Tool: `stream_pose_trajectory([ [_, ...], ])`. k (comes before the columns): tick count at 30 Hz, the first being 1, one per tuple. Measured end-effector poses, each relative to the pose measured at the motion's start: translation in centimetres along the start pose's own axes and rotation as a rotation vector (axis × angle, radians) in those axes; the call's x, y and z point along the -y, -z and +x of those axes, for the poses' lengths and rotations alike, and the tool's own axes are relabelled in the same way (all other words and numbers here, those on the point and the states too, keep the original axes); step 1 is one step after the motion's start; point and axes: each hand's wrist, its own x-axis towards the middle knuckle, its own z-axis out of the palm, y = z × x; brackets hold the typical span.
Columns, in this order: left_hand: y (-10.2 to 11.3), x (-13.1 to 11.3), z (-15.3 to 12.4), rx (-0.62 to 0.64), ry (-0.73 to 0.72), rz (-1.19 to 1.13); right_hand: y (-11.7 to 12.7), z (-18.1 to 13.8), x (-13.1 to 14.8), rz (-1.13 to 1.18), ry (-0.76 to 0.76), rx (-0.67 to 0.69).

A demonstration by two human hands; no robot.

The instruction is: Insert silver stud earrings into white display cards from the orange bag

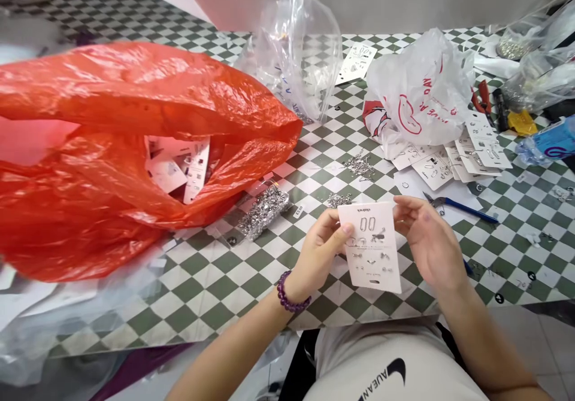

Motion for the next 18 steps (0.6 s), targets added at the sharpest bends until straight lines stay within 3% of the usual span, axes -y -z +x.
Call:
stream_pose_trajectory([
  [3,0.3,-0.4,0.2,-0.069,0.018,-0.062,0.3,-1.0,0.4,-0.194,-0.033,0.033],
  [7,0.3,-0.6,0.3,-0.042,0.044,-0.088,-0.3,-2.0,-0.4,-0.314,-0.142,0.102],
  [10,0.3,-0.7,0.4,-0.032,0.022,-0.005,0.4,-2.0,-0.2,-0.362,-0.128,0.044],
  [13,1.0,-1.5,0.1,-0.061,-0.168,0.301,3.9,-1.2,2.2,-0.652,0.066,-0.047],
  [16,2.9,-3.2,-1.0,-0.094,-0.519,0.866,8.8,0.2,5.9,-1.174,0.516,-0.113],
  [18,4.8,-4.2,-2.0,-0.269,-0.672,1.239,11.2,1.2,8.0,-1.572,0.651,-0.125],
])
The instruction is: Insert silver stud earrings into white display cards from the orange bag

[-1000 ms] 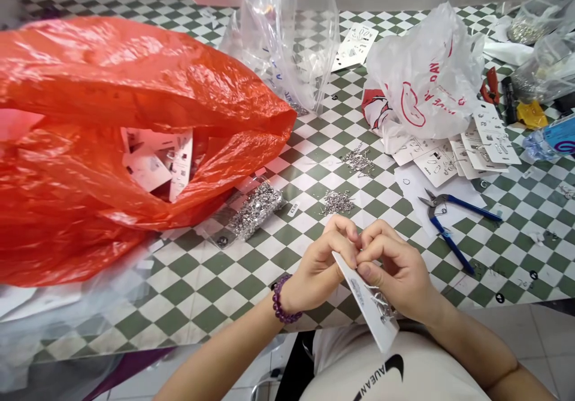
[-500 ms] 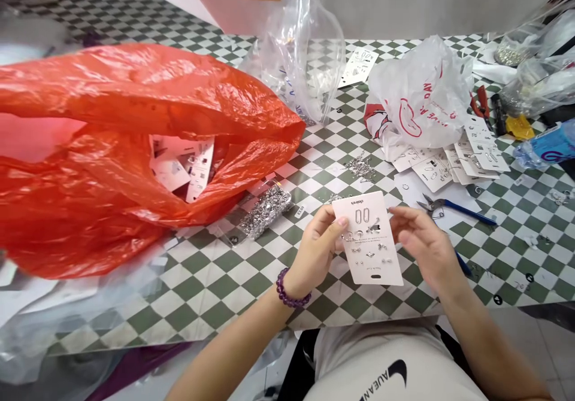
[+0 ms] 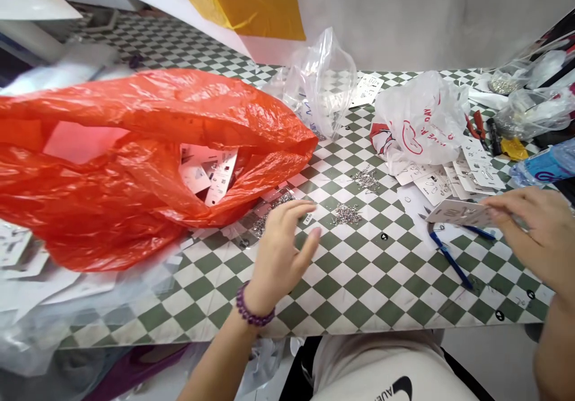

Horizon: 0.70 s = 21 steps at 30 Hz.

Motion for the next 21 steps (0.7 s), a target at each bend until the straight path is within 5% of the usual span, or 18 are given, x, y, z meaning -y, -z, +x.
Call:
stream_pose_trajectory([
  [4,3.2,2.8,-1.6,-0.042,0.058,0.497,0.3,1.7,-0.1,-0.335,0.014,-0.191],
  [6,4.0,3.9,-2.2,-0.009,0.114,0.609,-0.6,2.3,2.1,-0.161,0.061,-0.182],
  [8,4.4,4.5,-2.5,0.035,0.166,0.641,-1.9,2.7,4.8,0.132,0.115,0.02],
  [11,4.5,4.4,-2.3,0.01,0.185,0.515,-3.9,3.6,8.4,0.422,0.156,0.396],
  [13,4.3,3.8,-1.8,-0.067,0.138,0.373,-5.1,4.5,10.1,0.516,0.191,0.525],
  [21,1.3,2.7,1.7,-0.028,0.082,-0.245,-9.6,10.4,13.6,0.679,0.448,0.599],
])
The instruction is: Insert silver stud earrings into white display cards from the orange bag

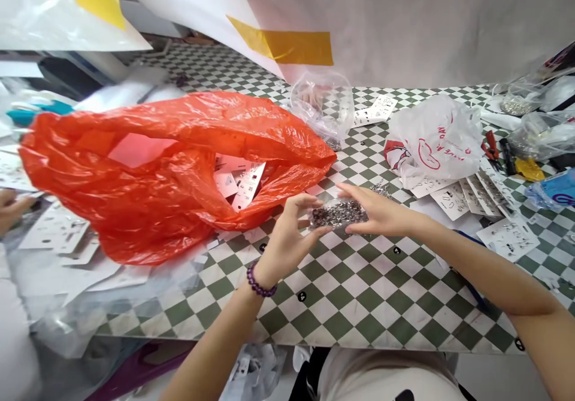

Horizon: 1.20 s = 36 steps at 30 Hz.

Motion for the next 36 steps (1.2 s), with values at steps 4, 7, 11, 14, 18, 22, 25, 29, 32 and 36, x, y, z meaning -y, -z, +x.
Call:
stream_pose_trajectory([
  [4,-1.4,1.0,2.1,-0.032,-0.024,-0.051,2.5,3.5,-1.5,-0.12,0.066,0.011],
  [7,-1.8,1.2,3.5,-0.087,-0.107,0.106,5.2,6.1,-3.4,-0.339,0.027,-0.076],
  [11,-2.2,1.5,4.5,-0.041,-0.194,0.268,7.2,8.6,-6.7,-0.587,-0.259,0.032],
  [14,-2.8,2.2,4.2,-0.015,-0.208,0.354,7.3,9.1,-8.2,-0.621,-0.341,0.106],
  [18,-3.1,2.9,3.2,-0.006,-0.14,0.536,7.2,8.3,-8.6,-0.623,-0.337,0.092],
  [22,-2.8,2.8,3.0,0.037,0.024,0.746,7.0,7.5,-8.5,-0.664,-0.298,0.035],
  [25,-2.5,2.6,3.0,0.078,0.106,0.815,6.3,6.9,-8.3,-0.716,-0.194,-0.081],
  [29,-2.2,2.1,2.8,0.118,0.12,0.848,4.4,5.8,-7.9,-0.759,-0.064,-0.129],
  [32,-2.2,1.7,2.6,0.139,0.119,0.871,2.9,4.9,-7.8,-0.759,-0.025,-0.094],
  [36,-2.3,1.4,2.5,0.171,0.118,0.881,2.3,3.9,-7.8,-0.739,-0.012,-0.086],
])
